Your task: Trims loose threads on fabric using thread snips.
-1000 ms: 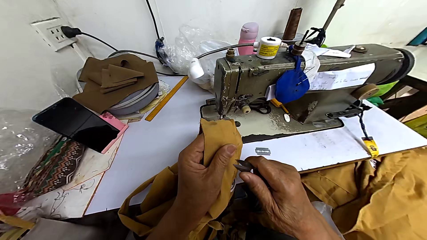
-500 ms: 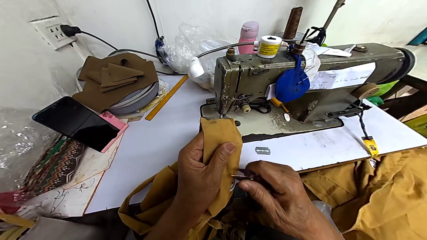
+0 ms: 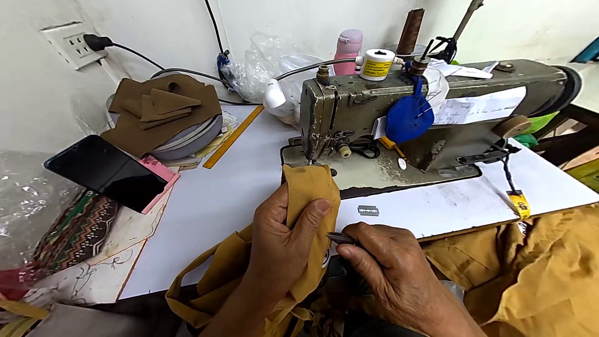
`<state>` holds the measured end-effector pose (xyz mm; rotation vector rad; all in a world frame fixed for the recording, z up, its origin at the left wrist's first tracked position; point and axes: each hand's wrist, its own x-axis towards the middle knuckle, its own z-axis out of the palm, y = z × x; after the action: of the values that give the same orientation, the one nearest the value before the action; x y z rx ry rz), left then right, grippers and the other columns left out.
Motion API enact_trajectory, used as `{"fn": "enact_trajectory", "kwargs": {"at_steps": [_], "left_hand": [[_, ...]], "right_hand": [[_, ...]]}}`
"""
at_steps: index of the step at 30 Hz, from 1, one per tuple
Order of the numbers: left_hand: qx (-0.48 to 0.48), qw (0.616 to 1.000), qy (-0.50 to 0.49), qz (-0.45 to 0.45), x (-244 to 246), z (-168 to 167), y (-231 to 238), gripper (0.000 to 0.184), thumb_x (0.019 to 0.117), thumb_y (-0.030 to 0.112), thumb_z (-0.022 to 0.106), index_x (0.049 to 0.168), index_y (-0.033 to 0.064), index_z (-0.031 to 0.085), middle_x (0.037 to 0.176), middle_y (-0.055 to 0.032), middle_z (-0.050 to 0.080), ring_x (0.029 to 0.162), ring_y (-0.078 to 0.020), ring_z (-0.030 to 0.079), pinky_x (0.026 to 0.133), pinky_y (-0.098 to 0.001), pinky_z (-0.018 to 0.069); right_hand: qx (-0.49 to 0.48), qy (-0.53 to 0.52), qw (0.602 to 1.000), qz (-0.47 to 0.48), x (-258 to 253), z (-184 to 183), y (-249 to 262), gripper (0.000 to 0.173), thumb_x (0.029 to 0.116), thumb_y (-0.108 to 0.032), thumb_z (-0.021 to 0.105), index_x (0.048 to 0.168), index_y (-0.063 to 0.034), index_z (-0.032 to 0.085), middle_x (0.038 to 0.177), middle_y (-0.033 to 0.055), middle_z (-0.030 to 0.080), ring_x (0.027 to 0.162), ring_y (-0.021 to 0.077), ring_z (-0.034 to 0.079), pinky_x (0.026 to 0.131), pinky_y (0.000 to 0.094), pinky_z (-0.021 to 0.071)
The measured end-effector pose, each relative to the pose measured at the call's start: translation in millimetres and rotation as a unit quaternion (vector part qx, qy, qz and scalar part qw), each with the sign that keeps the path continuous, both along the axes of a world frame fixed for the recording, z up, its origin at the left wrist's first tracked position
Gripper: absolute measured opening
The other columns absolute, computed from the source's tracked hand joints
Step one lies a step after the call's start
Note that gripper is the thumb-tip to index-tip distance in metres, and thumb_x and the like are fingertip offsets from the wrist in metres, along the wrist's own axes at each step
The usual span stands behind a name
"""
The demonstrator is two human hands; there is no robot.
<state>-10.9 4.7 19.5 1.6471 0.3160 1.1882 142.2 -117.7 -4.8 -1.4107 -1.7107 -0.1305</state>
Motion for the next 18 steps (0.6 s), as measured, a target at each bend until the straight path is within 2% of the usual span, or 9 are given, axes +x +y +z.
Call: {"fn": "enact_trajectory", "kwargs": {"at_steps": [3,5,7,8,10,13,15,18], "left_hand": [[0.0,1.0,0.008,0.003,0,0,1,0.016,0.0979,0.016,0.068,0.112,0.0092,0.068,0.088,-0.0005,0.072,0.075,-0.0093,0.07,0.067,-0.0221,0.0609],[-0.002,1.0,0.017,0.022,1,0,5,0.015,0.0984,0.016,0.067,0.112,0.0095,0.068,0.087,0.0003,0.072,0.074,-0.0088,0.07,0.065,-0.0221,0.0608],[-0.007,0.999,0.02,0.025,0,2,11,0.015,0.0999,0.016,0.065,0.113,0.0091,0.067,0.087,-0.0001,0.072,0.073,-0.0089,0.07,0.064,-0.0219,0.0605],[-0.011,1.0,0.021,0.018,0,2,13,0.015,0.1005,0.016,0.065,0.114,0.009,0.067,0.087,-0.0004,0.071,0.073,-0.0088,0.069,0.064,-0.0216,0.0604],[-0.024,0.999,0.027,0.0,-2,3,13,0.015,0.1018,0.018,0.063,0.115,0.0096,0.065,0.088,-0.0011,0.071,0.074,-0.0095,0.069,0.065,-0.0217,0.0602],[-0.035,0.999,0.035,-0.011,-2,3,11,0.017,0.1029,0.02,0.061,0.117,0.0105,0.064,0.089,-0.0023,0.071,0.076,-0.0112,0.07,0.066,-0.0229,0.0607],[-0.029,0.999,0.037,-0.015,-1,3,11,0.017,0.1032,0.02,0.061,0.117,0.0104,0.064,0.09,-0.0024,0.07,0.077,-0.011,0.07,0.067,-0.0227,0.0605],[-0.02,0.999,0.035,-0.019,-1,3,9,0.017,0.1028,0.02,0.061,0.116,0.0103,0.064,0.09,-0.0017,0.07,0.077,-0.0105,0.07,0.067,-0.0223,0.0605]], "right_hand": [[-0.009,-0.009,0.999,0.033,-2,0,-3,0.042,0.1102,-0.04,0.044,0.087,-0.0099,0.062,0.062,-0.0007,0.052,0.055,0.0079,0.052,0.049,0.0257,0.0409],[-0.067,-0.027,0.991,0.117,-16,1,-15,0.044,0.1095,-0.043,0.045,0.086,-0.0114,0.065,0.065,0.0014,0.059,0.059,0.0131,0.061,0.054,0.032,0.0509],[-0.139,-0.025,0.968,0.207,-34,4,-25,0.043,0.1093,-0.038,0.047,0.09,-0.0071,0.069,0.069,0.0077,0.064,0.066,0.0225,0.065,0.061,0.041,0.0525],[-0.145,-0.015,0.967,0.209,-37,4,-27,0.041,0.1088,-0.038,0.049,0.091,-0.0061,0.068,0.071,0.0089,0.064,0.068,0.0236,0.066,0.063,0.0419,0.0524],[-0.091,0.008,0.988,0.123,-27,0,-21,0.039,0.1073,-0.043,0.051,0.096,-0.0083,0.066,0.074,0.0042,0.065,0.067,0.0147,0.065,0.06,0.034,0.0552],[-0.013,0.031,0.999,0.013,-5,-3,-3,0.038,0.1064,-0.043,0.053,0.098,-0.0078,0.064,0.069,-0.0007,0.057,0.057,0.0044,0.054,0.05,0.0219,0.0451],[-0.014,0.03,0.999,-0.003,-3,-2,1,0.038,0.1065,-0.043,0.053,0.097,-0.0077,0.063,0.066,-0.0015,0.054,0.055,0.004,0.05,0.049,0.0212,0.0413],[-0.018,0.02,1.0,0.004,-5,-1,2,0.037,0.1074,-0.041,0.052,0.098,-0.0076,0.064,0.065,-0.0016,0.054,0.055,0.0051,0.05,0.049,0.0227,0.0408]]}}
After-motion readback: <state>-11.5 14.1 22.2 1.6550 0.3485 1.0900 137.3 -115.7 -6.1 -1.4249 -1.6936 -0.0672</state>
